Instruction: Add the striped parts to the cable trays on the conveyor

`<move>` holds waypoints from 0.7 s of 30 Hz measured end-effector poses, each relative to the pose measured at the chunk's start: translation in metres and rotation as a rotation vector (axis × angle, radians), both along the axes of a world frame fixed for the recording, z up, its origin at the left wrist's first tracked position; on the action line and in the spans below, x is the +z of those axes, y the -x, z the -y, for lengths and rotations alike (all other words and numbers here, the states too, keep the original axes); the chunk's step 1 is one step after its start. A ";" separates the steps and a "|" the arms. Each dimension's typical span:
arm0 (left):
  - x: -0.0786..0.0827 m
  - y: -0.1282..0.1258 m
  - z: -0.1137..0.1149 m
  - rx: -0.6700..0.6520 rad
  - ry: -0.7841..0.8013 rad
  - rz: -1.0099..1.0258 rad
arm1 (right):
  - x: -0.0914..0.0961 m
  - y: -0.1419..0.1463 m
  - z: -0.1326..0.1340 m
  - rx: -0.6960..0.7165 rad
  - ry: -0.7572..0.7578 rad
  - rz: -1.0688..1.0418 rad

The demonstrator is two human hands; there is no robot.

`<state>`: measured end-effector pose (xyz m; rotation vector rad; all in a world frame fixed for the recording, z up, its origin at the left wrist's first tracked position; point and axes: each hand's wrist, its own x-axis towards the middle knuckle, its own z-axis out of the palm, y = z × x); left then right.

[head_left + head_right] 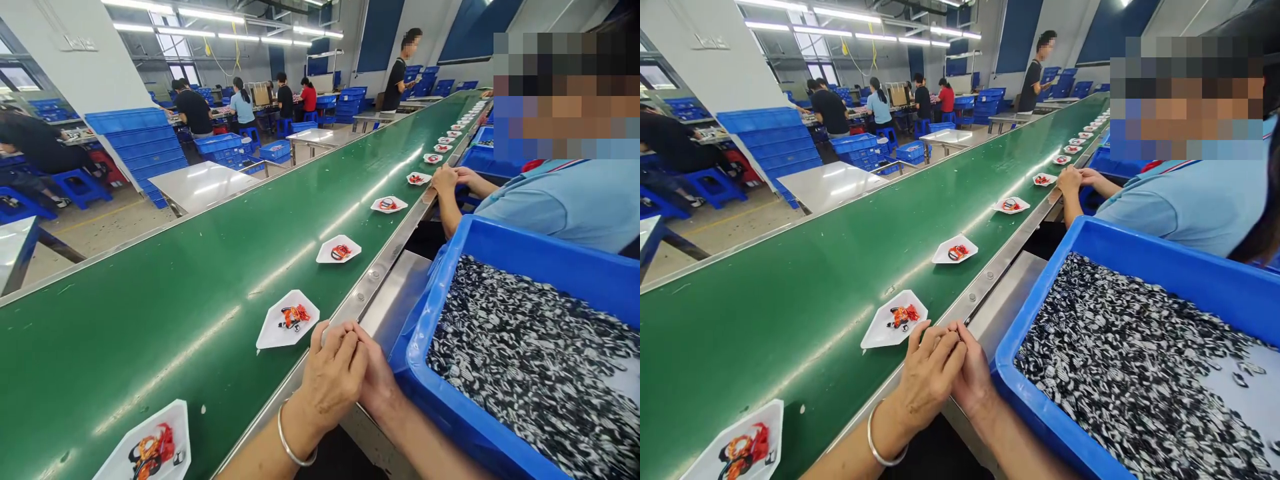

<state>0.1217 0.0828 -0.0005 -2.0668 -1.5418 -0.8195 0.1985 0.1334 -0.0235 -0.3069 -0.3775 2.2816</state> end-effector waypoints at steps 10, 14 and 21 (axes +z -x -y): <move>-0.001 0.002 0.002 -0.005 0.008 -0.006 | -0.001 -0.001 -0.001 0.069 0.418 -0.160; -0.003 0.002 0.001 -0.007 0.008 0.033 | -0.005 -0.006 -0.001 0.075 0.406 -0.121; -0.004 0.003 0.000 -0.040 0.030 0.091 | -0.025 0.037 0.002 -0.731 0.157 0.804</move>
